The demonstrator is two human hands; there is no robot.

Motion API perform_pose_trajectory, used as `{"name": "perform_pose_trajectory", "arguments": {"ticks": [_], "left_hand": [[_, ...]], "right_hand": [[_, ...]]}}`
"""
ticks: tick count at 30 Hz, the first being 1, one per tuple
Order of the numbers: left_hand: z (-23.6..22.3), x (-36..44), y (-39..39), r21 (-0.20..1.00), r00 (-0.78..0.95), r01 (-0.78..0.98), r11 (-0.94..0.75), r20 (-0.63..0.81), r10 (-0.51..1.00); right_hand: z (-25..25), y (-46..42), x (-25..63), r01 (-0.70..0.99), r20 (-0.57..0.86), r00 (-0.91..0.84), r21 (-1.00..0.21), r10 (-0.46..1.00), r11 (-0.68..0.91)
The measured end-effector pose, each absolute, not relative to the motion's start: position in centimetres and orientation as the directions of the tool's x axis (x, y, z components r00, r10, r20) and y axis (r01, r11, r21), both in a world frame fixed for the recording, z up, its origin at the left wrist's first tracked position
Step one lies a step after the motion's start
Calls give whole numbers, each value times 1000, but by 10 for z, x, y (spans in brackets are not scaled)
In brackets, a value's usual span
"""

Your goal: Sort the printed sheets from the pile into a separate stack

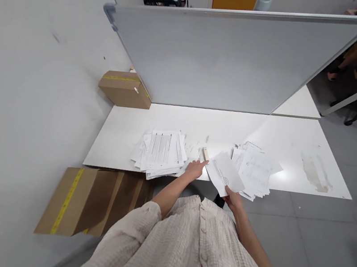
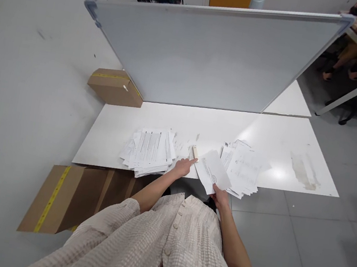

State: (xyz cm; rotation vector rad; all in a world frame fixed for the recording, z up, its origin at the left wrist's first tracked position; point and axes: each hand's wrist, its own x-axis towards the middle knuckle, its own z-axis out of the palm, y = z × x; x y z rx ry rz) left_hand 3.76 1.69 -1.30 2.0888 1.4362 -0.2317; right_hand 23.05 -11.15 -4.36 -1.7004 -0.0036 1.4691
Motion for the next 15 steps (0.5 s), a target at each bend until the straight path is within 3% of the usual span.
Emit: {"name": "perform_pose_trajectory", "arguments": {"ticks": [5, 10, 13, 15], "left_hand": [[-5, 36, 14, 428, 424, 873, -235, -427, 799], [10, 17, 4, 530, 429, 802, -275, -190, 883], [16, -12, 1, 477, 252, 859, -187, -74, 965], [17, -35, 2, 404, 42, 915, -26, -30, 999]], "right_hand": [[-32, -112, 236, -450, -771, 384, -637, 509, -625], [-21, -111, 264, -451, -656, 520, -754, 547, -477], [-18, -107, 288, -456, -600, 583, -799, 547, -392], [-19, -106, 303, -451, -623, 580, -782, 525, -430]]}}
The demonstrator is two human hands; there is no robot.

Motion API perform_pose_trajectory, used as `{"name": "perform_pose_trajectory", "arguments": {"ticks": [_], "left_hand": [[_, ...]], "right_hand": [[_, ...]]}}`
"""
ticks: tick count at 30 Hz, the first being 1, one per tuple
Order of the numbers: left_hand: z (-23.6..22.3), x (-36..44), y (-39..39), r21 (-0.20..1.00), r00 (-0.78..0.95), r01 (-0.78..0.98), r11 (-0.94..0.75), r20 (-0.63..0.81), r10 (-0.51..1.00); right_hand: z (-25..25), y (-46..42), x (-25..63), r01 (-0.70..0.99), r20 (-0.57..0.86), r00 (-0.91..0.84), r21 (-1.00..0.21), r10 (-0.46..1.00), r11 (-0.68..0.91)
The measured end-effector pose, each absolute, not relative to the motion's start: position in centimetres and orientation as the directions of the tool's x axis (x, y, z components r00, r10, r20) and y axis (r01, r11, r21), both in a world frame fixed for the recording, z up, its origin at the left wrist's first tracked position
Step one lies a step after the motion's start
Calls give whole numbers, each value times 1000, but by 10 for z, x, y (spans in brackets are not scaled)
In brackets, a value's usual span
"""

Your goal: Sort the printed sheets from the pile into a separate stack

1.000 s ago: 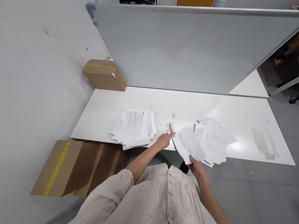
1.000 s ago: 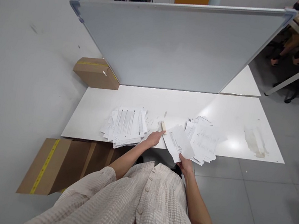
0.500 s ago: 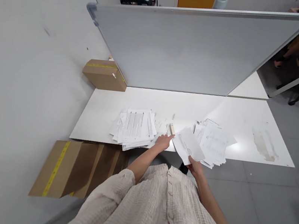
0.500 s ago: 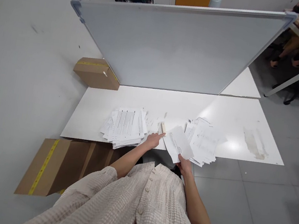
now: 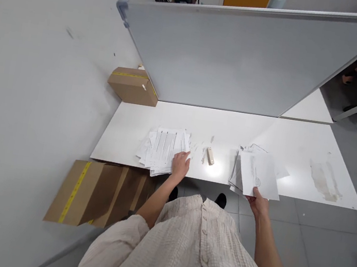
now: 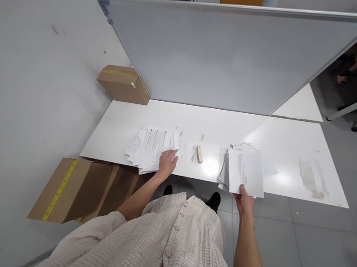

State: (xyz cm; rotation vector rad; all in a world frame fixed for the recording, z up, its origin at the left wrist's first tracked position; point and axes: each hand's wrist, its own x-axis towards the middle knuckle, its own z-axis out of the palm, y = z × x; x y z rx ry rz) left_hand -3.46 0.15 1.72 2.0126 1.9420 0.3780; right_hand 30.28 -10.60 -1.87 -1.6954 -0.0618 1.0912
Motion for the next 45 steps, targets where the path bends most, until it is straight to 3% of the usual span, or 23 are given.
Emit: {"name": "perform_pose_trajectory", "arguments": {"ticks": [3, 7, 12, 16, 20, 25, 28, 35, 39, 42, 45], "left_hand": [[15, -64, 3, 291, -196, 937, 191, -13, 981], [8, -82, 2, 227, -201, 952, 205, -40, 979], [3, -87, 1, 247, -56, 967, 66, -46, 997], [7, -84, -1, 219, -43, 973, 73, -140, 989], [20, -66, -13, 278, -15, 959, 56, -150, 989], [38, -34, -36, 401, 95, 916, -26, -154, 984], [42, -21, -47, 465, 124, 885, -37, -158, 980], [38, -35, -48, 623, 169, 773, -119, -21, 985], [23, -71, -30, 480, 57, 876, -53, 7, 998], [10, -89, -19, 321, 106, 942, -94, -19, 994], [2, -96, -15, 264, 170, 952, -157, -25, 985]], "right_hand": [[-22, -112, 314, -407, -731, 525, -666, 436, -625], [-26, -128, 302, -305, -818, 444, -522, 366, -796], [-19, -120, 251, -132, -805, 256, -577, 535, -806], [-4, -80, 198, -49, -741, 73, -671, 667, -740], [16, -39, 148, -80, -685, -158, -709, 711, -701], [27, -8, 108, -210, -701, -327, -600, 634, -772], [21, -1, 99, -257, -723, -266, -585, 638, -769], [7, -6, 113, -202, -674, 72, -732, 735, -651], [3, -8, 136, -124, -591, 217, -806, 777, -579], [0, -11, 147, -107, -565, 243, -824, 789, -557], [-3, -15, 151, -113, -570, 234, -820, 787, -561]]}}
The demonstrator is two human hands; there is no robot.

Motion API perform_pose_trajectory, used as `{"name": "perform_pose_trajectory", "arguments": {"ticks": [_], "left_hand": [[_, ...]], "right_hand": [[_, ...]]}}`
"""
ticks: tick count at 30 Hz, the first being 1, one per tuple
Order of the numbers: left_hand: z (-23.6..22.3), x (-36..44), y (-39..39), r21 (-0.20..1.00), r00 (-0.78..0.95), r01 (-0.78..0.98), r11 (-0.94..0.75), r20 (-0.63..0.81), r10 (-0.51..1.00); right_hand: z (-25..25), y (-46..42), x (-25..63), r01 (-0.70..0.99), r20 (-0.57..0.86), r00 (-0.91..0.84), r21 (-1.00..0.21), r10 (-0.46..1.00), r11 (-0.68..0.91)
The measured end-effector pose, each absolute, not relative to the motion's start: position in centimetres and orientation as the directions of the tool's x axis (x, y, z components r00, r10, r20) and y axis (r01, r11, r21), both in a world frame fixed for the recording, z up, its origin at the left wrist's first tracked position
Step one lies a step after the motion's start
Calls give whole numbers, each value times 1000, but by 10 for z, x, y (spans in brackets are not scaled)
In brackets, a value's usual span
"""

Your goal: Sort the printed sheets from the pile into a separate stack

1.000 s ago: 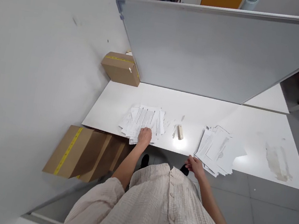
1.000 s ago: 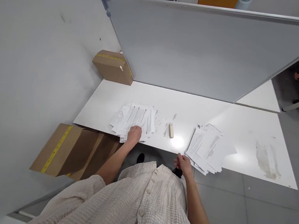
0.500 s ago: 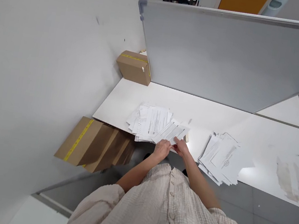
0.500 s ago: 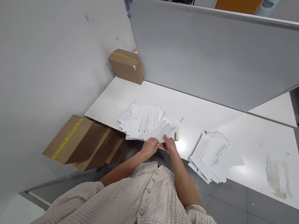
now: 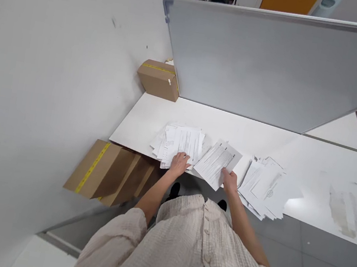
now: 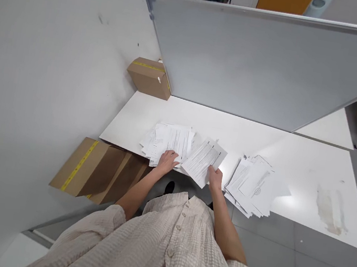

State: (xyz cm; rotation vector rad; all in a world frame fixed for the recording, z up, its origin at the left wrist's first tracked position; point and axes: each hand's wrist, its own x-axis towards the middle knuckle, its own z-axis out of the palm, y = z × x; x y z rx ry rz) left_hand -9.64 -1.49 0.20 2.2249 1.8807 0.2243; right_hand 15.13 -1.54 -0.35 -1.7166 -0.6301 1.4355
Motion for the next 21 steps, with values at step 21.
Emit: {"name": "perform_pose_trajectory", "arguments": {"ticks": [21], "left_hand": [[35, -76, -43, 706, 137, 658, -261, 229, 964]], "right_hand": [[4, -2, 125, -46, -691, -132, -712, 710, -701]]}}
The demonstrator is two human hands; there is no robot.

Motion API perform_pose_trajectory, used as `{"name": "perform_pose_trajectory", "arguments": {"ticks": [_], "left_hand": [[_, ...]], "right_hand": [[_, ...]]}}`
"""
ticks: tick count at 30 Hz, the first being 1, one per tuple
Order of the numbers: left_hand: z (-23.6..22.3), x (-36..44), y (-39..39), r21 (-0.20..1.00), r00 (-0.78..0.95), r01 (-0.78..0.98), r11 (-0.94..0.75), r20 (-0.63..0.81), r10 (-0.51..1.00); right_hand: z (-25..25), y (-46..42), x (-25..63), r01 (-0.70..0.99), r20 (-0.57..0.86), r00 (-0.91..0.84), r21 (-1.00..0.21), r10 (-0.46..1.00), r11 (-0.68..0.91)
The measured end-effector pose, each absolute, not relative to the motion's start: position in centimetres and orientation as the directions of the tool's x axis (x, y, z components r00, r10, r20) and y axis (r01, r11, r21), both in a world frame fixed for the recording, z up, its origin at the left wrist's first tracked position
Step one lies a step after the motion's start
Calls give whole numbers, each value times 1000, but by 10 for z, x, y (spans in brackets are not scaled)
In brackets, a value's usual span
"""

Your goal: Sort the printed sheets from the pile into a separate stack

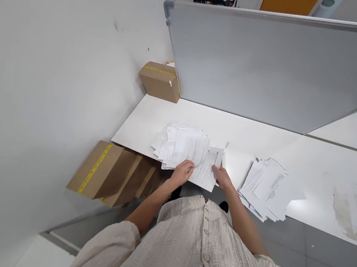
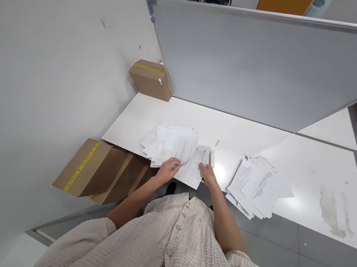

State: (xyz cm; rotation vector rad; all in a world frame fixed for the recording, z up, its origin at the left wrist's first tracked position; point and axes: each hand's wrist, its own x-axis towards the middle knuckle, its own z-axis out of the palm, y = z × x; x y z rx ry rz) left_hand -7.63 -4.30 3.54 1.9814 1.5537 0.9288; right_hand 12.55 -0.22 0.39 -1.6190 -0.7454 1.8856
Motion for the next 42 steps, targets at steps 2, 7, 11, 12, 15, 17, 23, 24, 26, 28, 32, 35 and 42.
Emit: {"name": "perform_pose_trajectory", "arguments": {"ticks": [2, 7, 11, 12, 15, 17, 23, 24, 26, 28, 32, 35, 42], "left_hand": [[36, -66, -53, 688, 238, 653, -315, 208, 949], [35, -50, -67, 672, 386, 633, -383, 155, 909], [32, -55, -64, 758, 356, 555, -343, 157, 921], [29, -58, -60, 791, 257, 549, -269, 146, 955], [23, -70, -43, 900, -131, 430, 72, -17, 991], [22, -76, -31, 945, -181, 250, 212, -169, 969], [42, -61, -13, 994, 68, 3, 114, -114, 991], [47, -56, -14, 994, 60, 46, 100, -102, 993], [54, -46, -17, 985, 49, 158, 73, -82, 995], [60, -39, -20, 968, 66, 249, 27, -45, 997], [60, -32, -24, 952, 122, 294, -81, 47, 991], [52, -31, -23, 947, 128, 314, -69, 29, 991], [44, -32, -20, 922, 135, 385, -44, -9, 991]], "right_hand": [[6, 1, 118, -82, -717, -160, -676, 679, -733], [3, 2, 109, -64, -677, -212, -710, 705, -701], [5, -1, 116, 8, -576, -152, -813, 803, -582], [7, -2, 119, 25, -554, -147, -830, 819, -557], [17, -6, 132, 81, -497, -179, -868, 849, -490], [22, -9, 139, 100, -450, -208, -893, 868, -439], [22, -19, 155, 165, -329, -137, -938, 934, -306], [21, -20, 158, 149, -308, -109, -945, 945, -291], [21, -21, 163, 96, -271, -66, -960, 960, -264], [21, -21, 170, 75, -241, -35, -968, 970, -238], [20, -24, 179, 92, -196, 0, -976, 981, -195], [16, -28, 181, 48, -233, 52, -971, 971, -235], [11, -32, 179, 10, -264, 89, -964, 960, -266]]}}
